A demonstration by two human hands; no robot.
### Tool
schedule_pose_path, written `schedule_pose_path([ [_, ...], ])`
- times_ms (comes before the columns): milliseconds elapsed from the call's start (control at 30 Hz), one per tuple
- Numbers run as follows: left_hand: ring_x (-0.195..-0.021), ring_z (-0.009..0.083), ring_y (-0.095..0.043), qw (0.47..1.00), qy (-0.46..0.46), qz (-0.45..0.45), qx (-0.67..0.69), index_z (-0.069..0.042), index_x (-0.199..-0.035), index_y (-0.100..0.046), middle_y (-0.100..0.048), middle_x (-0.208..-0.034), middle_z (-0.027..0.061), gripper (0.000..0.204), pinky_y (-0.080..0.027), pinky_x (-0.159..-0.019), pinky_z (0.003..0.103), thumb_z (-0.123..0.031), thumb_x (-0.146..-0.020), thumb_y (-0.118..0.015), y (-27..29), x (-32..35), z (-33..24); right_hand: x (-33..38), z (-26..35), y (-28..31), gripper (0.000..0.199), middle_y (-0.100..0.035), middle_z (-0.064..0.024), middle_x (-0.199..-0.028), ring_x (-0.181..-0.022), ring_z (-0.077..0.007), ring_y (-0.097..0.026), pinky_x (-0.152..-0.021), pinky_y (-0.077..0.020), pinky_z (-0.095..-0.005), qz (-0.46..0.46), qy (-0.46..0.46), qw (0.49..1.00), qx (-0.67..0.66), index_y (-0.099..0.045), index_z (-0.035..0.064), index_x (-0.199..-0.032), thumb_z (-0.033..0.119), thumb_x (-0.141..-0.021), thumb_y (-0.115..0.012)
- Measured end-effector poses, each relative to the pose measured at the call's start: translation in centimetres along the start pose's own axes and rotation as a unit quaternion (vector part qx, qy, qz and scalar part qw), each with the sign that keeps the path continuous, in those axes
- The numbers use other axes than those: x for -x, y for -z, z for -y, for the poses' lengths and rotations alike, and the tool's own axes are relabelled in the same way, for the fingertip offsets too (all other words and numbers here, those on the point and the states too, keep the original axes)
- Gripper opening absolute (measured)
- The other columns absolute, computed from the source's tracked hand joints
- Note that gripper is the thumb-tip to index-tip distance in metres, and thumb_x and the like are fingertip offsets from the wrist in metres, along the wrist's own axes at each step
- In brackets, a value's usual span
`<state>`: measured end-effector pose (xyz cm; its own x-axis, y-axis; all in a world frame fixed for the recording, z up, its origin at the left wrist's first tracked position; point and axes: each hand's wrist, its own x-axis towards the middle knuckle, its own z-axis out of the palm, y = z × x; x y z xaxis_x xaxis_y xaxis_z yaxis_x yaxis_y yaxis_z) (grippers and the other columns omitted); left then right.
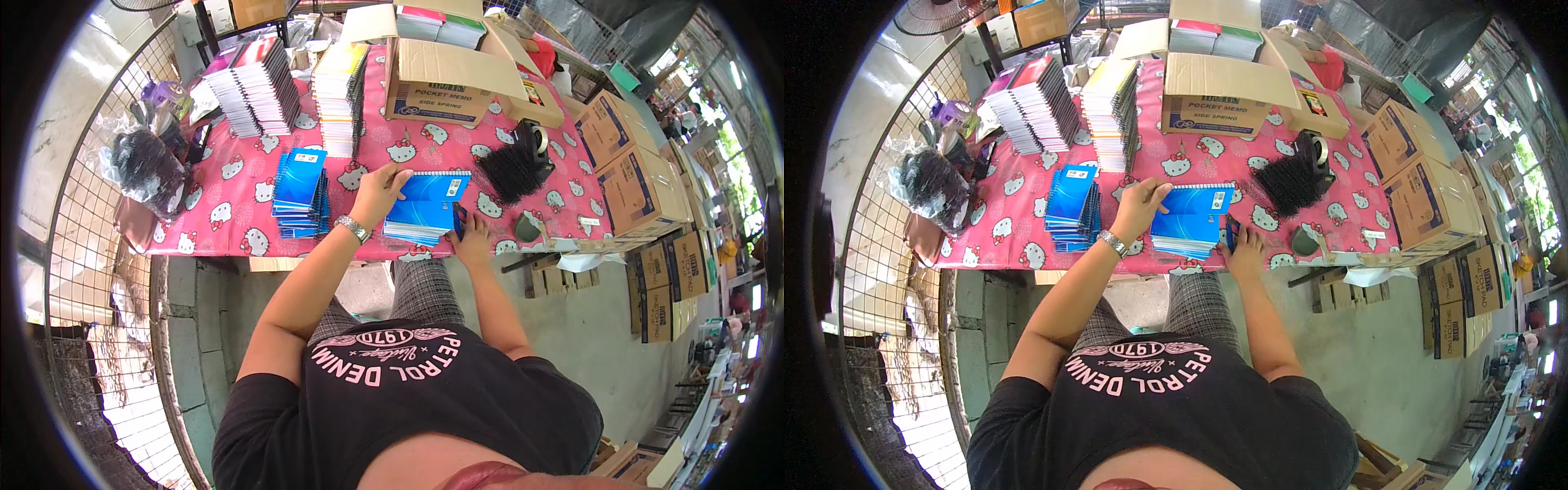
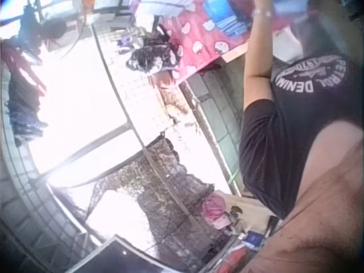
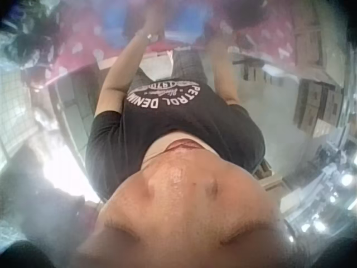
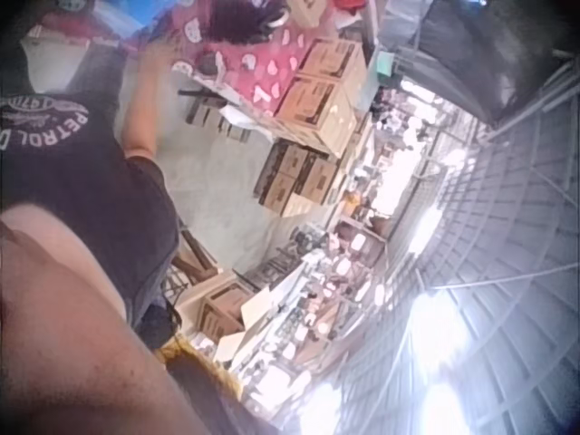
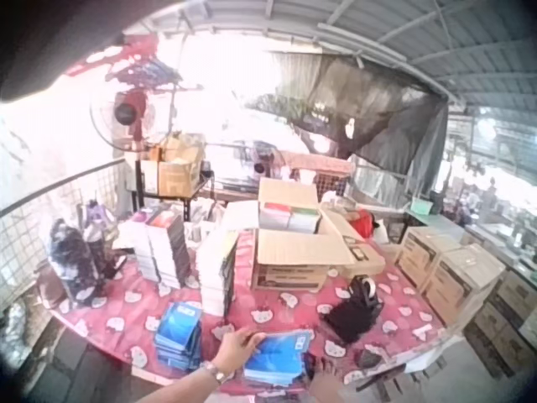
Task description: The person manually binds small blue notebooks by inserting a metal spiral through pre-punched holes and then secures the wire.
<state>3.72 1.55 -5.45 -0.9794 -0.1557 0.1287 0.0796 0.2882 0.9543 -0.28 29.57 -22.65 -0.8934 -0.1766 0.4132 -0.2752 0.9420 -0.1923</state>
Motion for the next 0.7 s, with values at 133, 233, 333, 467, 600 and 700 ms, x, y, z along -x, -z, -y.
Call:
schedule_pose_path([
  [133,-0.068,0.0098,-0.062,0.997,-0.069,-0.024,0.017,0.002,-0.106,-0.062,-0.066,-0.081,0.0079,0.023,-0.054,-0.062,0.026,-0.015,-0.092,-0.068,-0.1,1.0,0.8,-2.4,1.7,2.9,0.060,-0.055,-0.0251,-0.130,-0.121,-0.0394,-0.050,-0.098,-0.0437,-0.0463,0.021,-0.088,0.954,-0.287,-0.049,0.0019,-0.137,0.029,-0.086,-0.068],
  [233,-0.068,0.0090,-0.060,0.998,-0.066,-0.012,0.018,0.003,-0.106,-0.062,-0.066,-0.079,0.0077,0.022,-0.055,-0.061,0.026,-0.011,-0.091,-0.068,-0.2,0.6,1.1,-4.1,3.6,5.7,0.056,-0.052,-0.0186,-0.129,-0.115,-0.0263,-0.053,-0.092,-0.0474,-0.0381,-0.121,-0.205,0.822,-0.517,-0.047,0.0007,-0.137,0.018,-0.087,-0.066],
  [333,-0.068,0.0090,-0.061,0.998,-0.033,-0.028,0.036,0.004,-0.108,-0.062,-0.066,-0.081,0.0082,0.021,-0.056,-0.061,0.026,-0.008,-0.091,-0.067,-0.2,0.7,1.8,-4.1,10.7,14.8,0.058,-0.054,-0.0151,-0.124,-0.108,-0.0248,-0.056,-0.090,-0.0479,-0.0382,-0.110,-0.030,0.845,-0.523,-0.049,0.0013,-0.136,0.020,-0.084,-0.068],
  [467,-0.070,0.0093,-0.063,0.997,-0.054,-0.033,0.044,0.006,-0.109,-0.062,-0.069,-0.082,0.0092,0.021,-0.056,-0.061,0.026,-0.003,-0.091,-0.064,-0.8,0.5,1.6,-2.7,13.8,16.0,0.064,-0.054,-0.0158,-0.114,-0.104,-0.0318,-0.057,-0.087,-0.0487,-0.0418,-0.036,0.141,0.936,-0.320,-0.053,0.0031,-0.133,0.025,-0.077,-0.077],
  [600,-0.065,0.0171,-0.069,0.994,-0.078,-0.064,0.032,0.003,-0.102,-0.066,-0.069,-0.081,0.0135,0.017,-0.054,-0.058,0.029,-0.002,-0.086,-0.066,-1.0,0.4,2.5,-2.5,15.1,15.8,0.063,-0.054,-0.0154,-0.111,-0.100,-0.0318,-0.058,-0.084,-0.0502,-0.0408,-0.011,0.138,0.951,-0.276,-0.057,0.0068,-0.130,0.024,-0.074,-0.080],
  [700,-0.063,0.0173,-0.069,0.994,-0.073,-0.073,0.027,0.004,-0.099,-0.066,-0.069,-0.081,0.0132,0.015,-0.053,-0.057,0.028,0.001,-0.084,-0.064,-1.0,1.0,1.9,-2.3,15.3,16.1,0.062,-0.055,-0.0149,-0.109,-0.098,-0.0309,-0.059,-0.082,-0.0506,-0.0401,-0.022,0.135,0.958,-0.254,-0.058,0.0064,-0.130,0.024,-0.074,-0.079],
])
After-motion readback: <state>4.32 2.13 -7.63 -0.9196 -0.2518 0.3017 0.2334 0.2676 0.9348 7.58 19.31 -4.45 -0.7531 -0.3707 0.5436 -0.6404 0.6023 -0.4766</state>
